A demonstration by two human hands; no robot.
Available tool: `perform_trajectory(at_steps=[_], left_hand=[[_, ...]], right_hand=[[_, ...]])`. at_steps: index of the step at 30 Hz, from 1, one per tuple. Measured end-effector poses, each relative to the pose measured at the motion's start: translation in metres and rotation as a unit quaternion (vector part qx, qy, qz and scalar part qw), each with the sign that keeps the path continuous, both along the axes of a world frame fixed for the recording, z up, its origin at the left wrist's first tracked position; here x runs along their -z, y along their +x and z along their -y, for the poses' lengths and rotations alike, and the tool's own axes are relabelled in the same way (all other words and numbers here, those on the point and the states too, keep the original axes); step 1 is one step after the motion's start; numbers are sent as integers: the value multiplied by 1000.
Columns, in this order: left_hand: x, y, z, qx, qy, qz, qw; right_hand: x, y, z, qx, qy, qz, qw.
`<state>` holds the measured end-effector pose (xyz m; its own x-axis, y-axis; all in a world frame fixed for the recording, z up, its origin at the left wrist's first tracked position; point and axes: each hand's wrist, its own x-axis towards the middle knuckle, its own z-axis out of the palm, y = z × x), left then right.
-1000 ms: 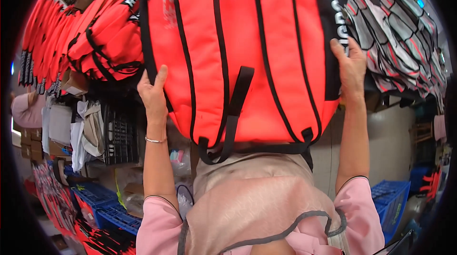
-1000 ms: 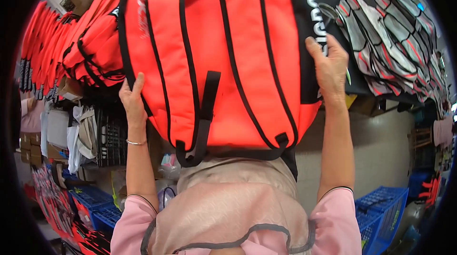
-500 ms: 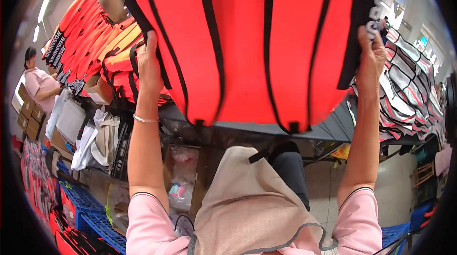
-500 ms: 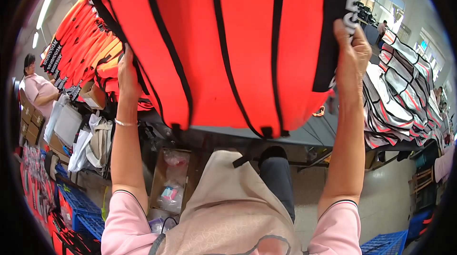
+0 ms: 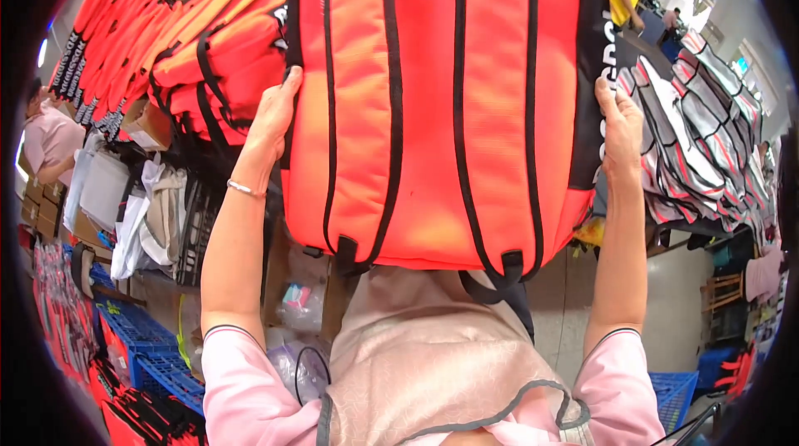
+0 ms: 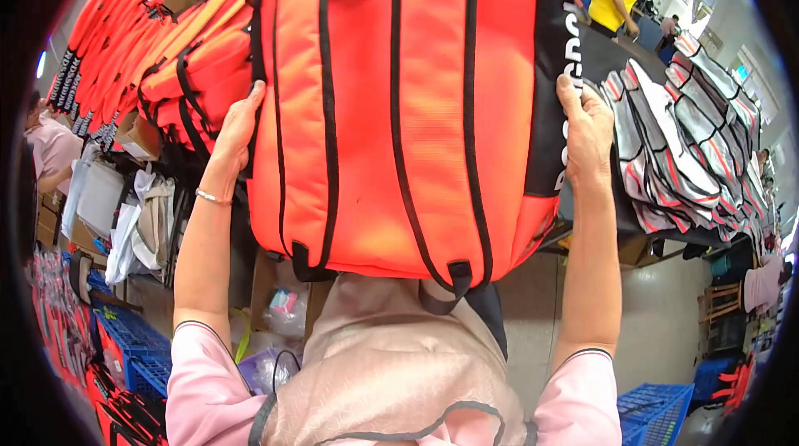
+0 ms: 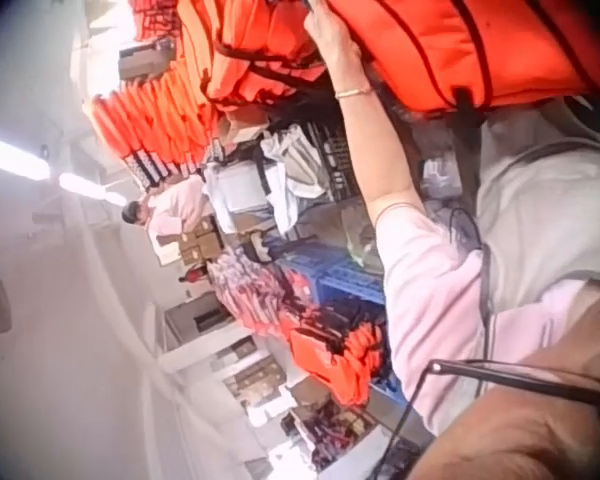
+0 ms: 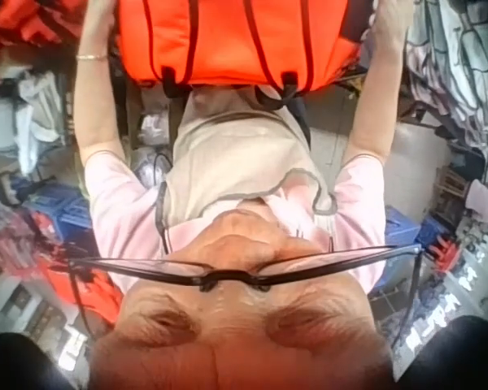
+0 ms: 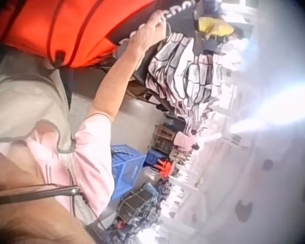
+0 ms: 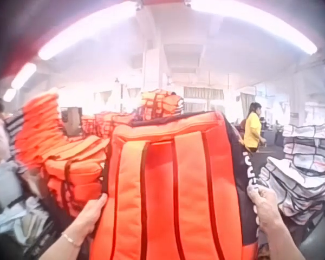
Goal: Inspecting and trimming loose threads from red athletic bags in a manufacturing facility.
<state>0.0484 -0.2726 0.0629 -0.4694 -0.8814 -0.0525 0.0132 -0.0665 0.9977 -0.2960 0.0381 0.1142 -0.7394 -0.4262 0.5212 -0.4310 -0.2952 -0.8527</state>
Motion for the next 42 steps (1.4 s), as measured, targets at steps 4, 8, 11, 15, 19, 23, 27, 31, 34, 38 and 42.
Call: perform_trajectory(at_steps=[4,8,11,15,19,23,27,31,34,38,42], left_hand=[[78,0,13,-131,-349,242,896],[31,-61,-95,35,-474,90,875],[73,-74,-133,157,-555,131,806],[129,-9,-188,359,-565,273,691],[132,89,-236,560,-338,251,714],[83,105,-177,489,224,130,833],[159,133,-160,-216,-8,102,971],[214,92,-191,-104,322,-211,917],[190,69,-190,-17,349,-248,904],[125,66,-175,27,337,-237,911],[30,51,-131,130,288,-350,882]], right_hand=[[68,31,3,73,207,73,973],[148,24,3,157,234,63,958],[149,32,7,121,166,69,976],[140,33,-6,142,246,43,958],[155,28,-13,118,217,88,965],[168,5,-13,99,177,110,973],[159,19,-14,48,281,73,956],[158,28,-23,-16,261,67,963],[148,20,-33,-56,214,128,967],[82,15,-35,-84,136,104,982],[-8,15,-14,-90,127,28,987]])
